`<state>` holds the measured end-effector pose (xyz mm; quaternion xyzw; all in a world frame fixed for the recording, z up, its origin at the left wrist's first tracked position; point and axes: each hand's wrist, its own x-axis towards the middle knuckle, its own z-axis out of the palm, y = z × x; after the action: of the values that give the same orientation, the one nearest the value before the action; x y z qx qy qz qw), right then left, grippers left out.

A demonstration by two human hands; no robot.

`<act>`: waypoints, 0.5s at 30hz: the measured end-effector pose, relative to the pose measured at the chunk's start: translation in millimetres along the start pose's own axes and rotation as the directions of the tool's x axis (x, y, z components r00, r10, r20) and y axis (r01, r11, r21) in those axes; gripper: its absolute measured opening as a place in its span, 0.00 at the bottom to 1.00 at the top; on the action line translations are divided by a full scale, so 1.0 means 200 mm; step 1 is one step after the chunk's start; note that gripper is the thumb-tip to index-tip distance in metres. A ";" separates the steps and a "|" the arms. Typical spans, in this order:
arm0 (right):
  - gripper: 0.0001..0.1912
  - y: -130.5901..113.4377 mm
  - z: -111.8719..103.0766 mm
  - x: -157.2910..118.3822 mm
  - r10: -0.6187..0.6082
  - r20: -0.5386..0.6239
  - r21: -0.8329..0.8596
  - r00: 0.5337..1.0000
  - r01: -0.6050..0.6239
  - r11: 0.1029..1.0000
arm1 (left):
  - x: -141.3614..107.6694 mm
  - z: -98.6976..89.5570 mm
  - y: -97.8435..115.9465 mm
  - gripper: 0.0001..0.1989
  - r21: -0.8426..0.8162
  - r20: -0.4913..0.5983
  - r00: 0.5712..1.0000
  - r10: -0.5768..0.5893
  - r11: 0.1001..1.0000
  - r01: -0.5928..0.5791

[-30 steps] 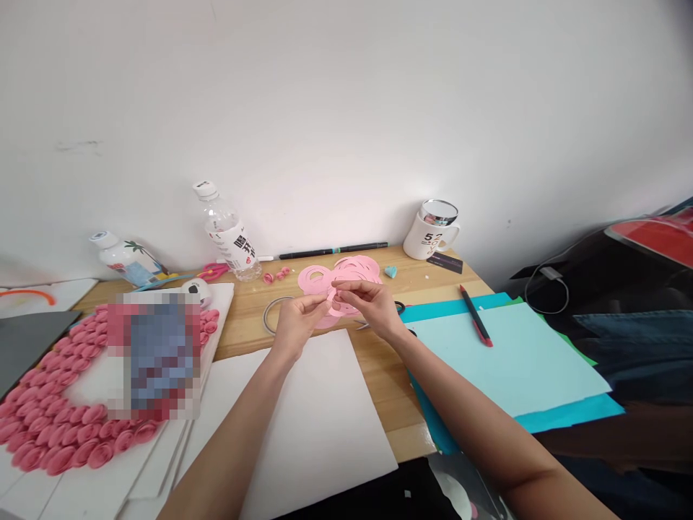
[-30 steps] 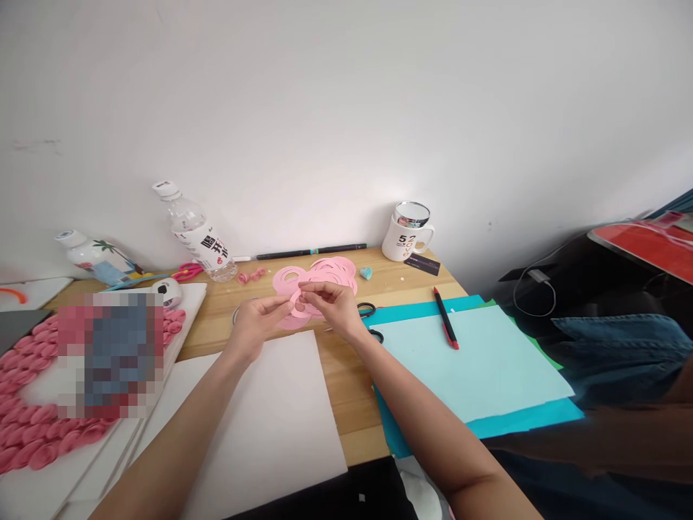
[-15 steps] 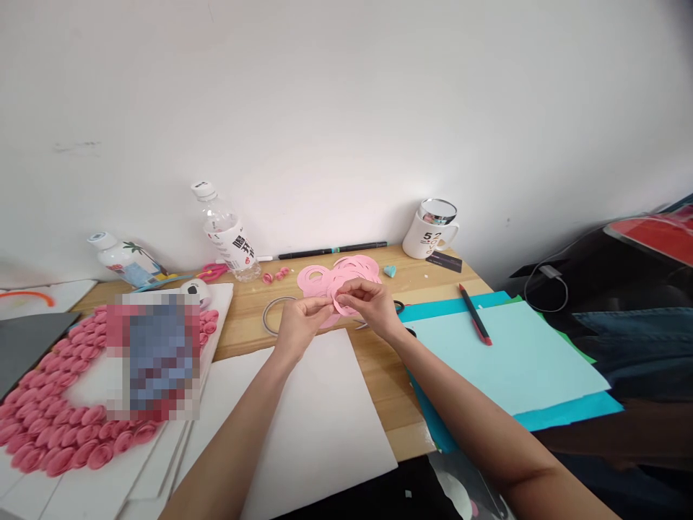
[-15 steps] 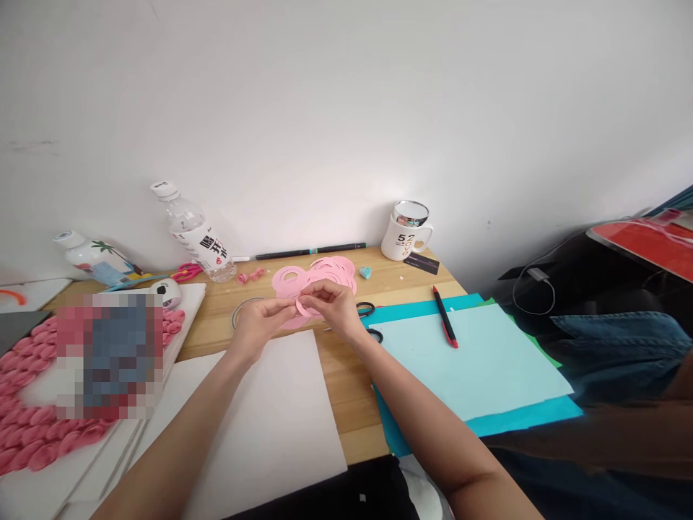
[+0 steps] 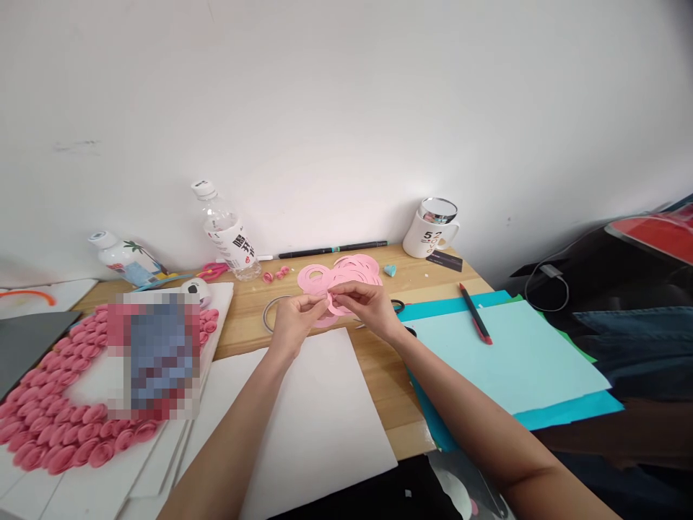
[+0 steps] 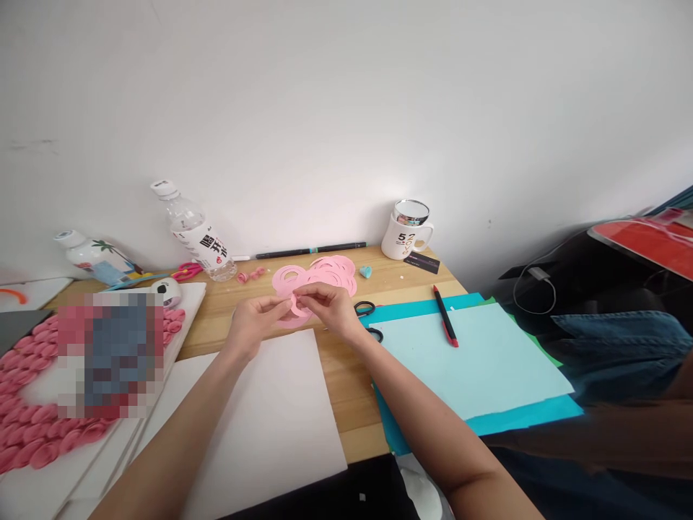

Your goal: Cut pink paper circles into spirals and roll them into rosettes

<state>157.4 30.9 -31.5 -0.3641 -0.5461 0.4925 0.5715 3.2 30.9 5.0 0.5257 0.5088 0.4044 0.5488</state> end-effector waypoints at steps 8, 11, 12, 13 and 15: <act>0.10 -0.01 0.00 0.00 0.021 -0.042 -0.042 0.999 -0.023 0.999 | -0.01 0.01 0.00 0.12 -0.008 -0.006 1.000 0.019 1.000 -0.020; 0.11 -0.01 0.01 0.00 0.027 -0.036 -0.016 0.999 -0.028 0.999 | -0.01 0.00 0.00 0.12 0.022 -0.019 1.000 0.024 0.999 -0.024; 0.12 -0.01 0.01 0.00 0.027 -0.036 -0.018 0.999 -0.028 0.999 | -0.01 0.01 0.00 0.12 0.030 -0.023 1.000 0.022 0.999 -0.021; 0.12 -0.01 0.01 0.00 0.027 -0.038 -0.024 0.999 -0.028 0.999 | -0.01 0.01 0.00 0.12 0.028 -0.024 1.000 0.015 1.000 -0.014; 0.13 -0.02 0.02 -0.01 0.020 -0.042 -0.039 0.999 -0.022 0.999 | -0.01 0.01 0.00 0.13 -0.014 -0.016 1.000 -0.011 1.000 0.011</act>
<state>155.0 28.3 -28.3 -0.3914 -0.5398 0.4798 0.5702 5.7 27.6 6.1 0.5157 0.5135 0.4090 0.5505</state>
